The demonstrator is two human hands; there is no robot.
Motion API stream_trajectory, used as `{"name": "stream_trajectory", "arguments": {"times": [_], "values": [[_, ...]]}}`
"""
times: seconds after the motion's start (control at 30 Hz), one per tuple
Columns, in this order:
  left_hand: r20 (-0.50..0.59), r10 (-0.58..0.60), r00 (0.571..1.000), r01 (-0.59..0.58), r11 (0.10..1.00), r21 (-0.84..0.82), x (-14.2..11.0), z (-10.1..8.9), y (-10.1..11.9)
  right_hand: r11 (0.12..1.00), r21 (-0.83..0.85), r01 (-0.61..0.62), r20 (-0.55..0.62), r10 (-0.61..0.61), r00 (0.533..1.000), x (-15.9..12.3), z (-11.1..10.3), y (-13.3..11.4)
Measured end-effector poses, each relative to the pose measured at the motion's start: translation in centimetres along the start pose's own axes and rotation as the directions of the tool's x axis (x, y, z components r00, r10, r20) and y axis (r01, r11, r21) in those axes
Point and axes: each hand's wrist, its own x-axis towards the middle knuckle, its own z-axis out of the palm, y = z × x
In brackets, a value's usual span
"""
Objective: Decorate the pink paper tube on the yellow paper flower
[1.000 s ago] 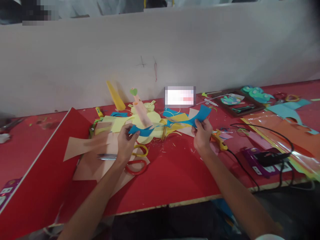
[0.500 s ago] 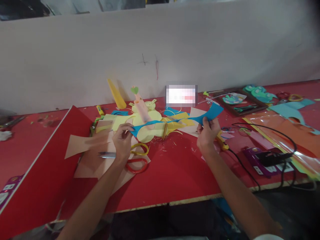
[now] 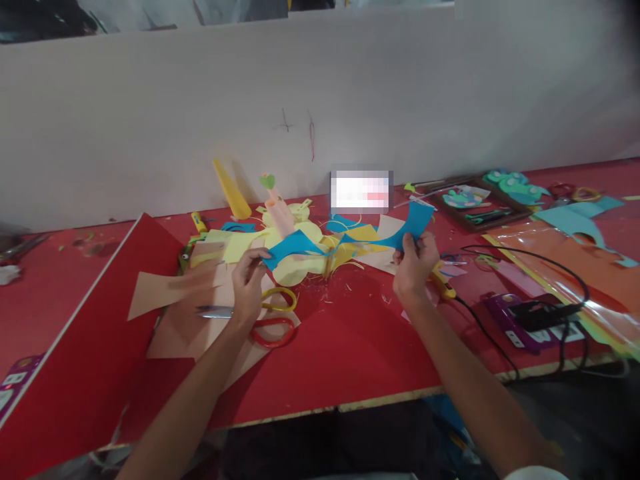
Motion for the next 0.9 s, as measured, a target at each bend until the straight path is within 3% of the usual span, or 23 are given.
{"name": "stream_trajectory", "arguments": {"times": [0.1,0.27,0.4,0.53,0.7,0.9], "values": [[0.052,-0.084,0.995,0.087,0.994,-0.063,-0.1,0.1,0.1,1.000,0.001,0.007,0.016,-0.007,1.000,0.0,0.0,0.3],[-0.026,-0.026,0.999,0.029,0.994,0.108,-0.1,0.3,0.1,0.998,-0.001,0.057,0.071,-0.056,0.996,0.2,-0.1,0.7],[-0.049,0.049,0.998,-0.039,0.981,0.191,-0.1,0.4,0.0,0.993,-0.041,0.114,0.192,-0.104,0.976,-0.3,0.1,0.5],[-0.040,0.088,0.995,-0.075,0.962,0.263,-0.1,0.1,0.2,0.987,-0.090,0.131,0.383,-0.087,0.920,-1.3,0.3,-0.3],[-0.001,0.072,0.997,-0.069,0.957,0.283,-0.4,0.2,0.6,0.986,-0.134,0.097,0.655,0.015,0.755,-2.3,0.5,-1.0],[0.039,0.027,0.999,-0.036,0.969,0.244,-1.3,1.2,0.9,0.988,-0.047,0.150,0.879,-0.030,0.476,-3.9,1.2,-0.9]]}}
